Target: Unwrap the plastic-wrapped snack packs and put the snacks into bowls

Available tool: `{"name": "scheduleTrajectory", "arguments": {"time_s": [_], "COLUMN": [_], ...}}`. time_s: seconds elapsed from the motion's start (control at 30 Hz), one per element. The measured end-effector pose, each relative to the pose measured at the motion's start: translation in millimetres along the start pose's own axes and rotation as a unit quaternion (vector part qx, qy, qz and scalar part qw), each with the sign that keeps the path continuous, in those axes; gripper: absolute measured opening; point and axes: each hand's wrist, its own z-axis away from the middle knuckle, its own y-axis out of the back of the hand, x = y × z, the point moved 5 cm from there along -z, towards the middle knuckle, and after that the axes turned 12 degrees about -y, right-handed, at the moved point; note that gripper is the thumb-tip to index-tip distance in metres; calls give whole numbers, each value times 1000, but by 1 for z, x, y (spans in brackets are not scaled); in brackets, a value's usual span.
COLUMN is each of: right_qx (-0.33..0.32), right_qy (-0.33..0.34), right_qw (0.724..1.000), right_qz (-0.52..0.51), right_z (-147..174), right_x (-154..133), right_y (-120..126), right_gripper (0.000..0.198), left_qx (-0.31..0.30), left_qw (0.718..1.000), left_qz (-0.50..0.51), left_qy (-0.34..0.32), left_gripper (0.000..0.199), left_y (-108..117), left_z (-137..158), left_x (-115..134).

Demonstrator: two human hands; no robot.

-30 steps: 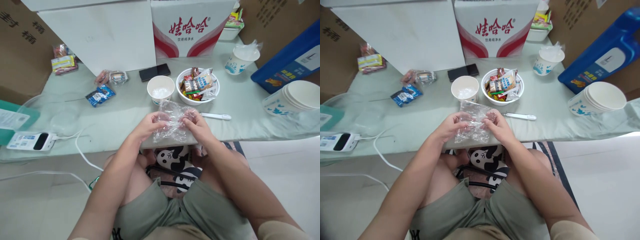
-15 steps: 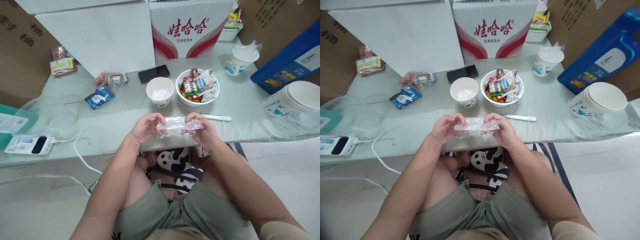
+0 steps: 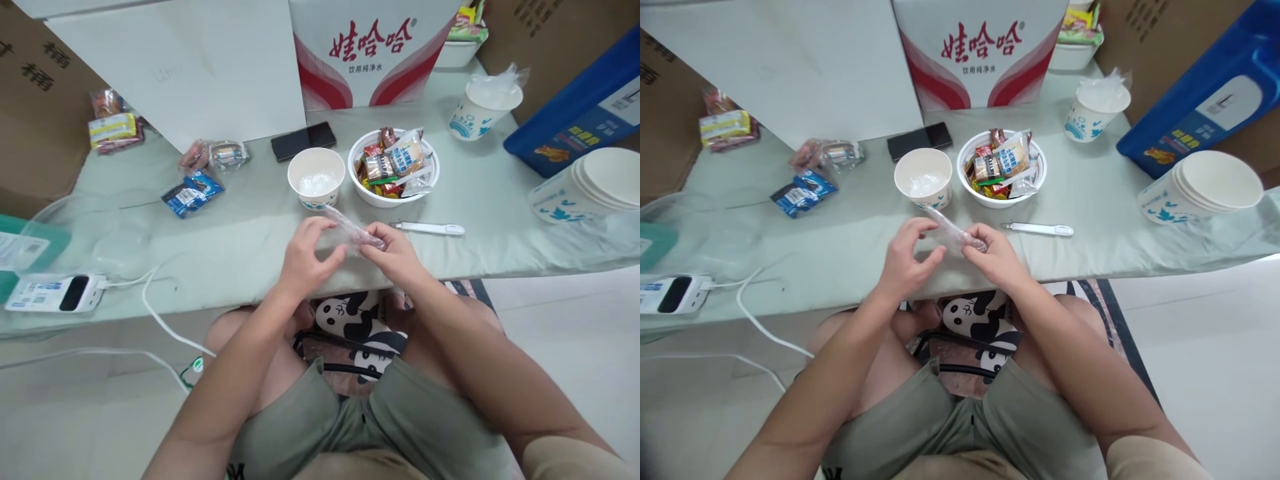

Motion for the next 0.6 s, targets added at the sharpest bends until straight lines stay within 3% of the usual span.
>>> {"name": "scheduleTrajectory", "arguments": {"time_s": [0.13,0.23,0.33,0.43,0.5,0.6], "right_qx": [-92,-52,33,47,44,32], "right_qy": [15,38,73,65,58,56], "right_qw": [994,996,996,996,997,998], "right_qz": [-61,-69,-42,-26,-13,2], "right_z": [6,8,9,6,3,1], "right_x": [-3,-6,-10,-7,-5,-5], "right_y": [-14,-9,1,3,3,1], "right_gripper": [24,26,24,23,23,20], "left_qx": [-128,-126,6,152,142,55], "left_qw": [968,964,994,983,978,971], "left_qz": [186,197,79,-90,-146,-228], "left_qy": [111,129,76,57,44,52], "left_gripper": [46,35,20,10,9,18], "left_y": [-28,-24,11,50,56,45], "left_z": [6,4,-7,-30,-59,-114], "left_x": [-7,-12,-11,-4,0,-4]}}
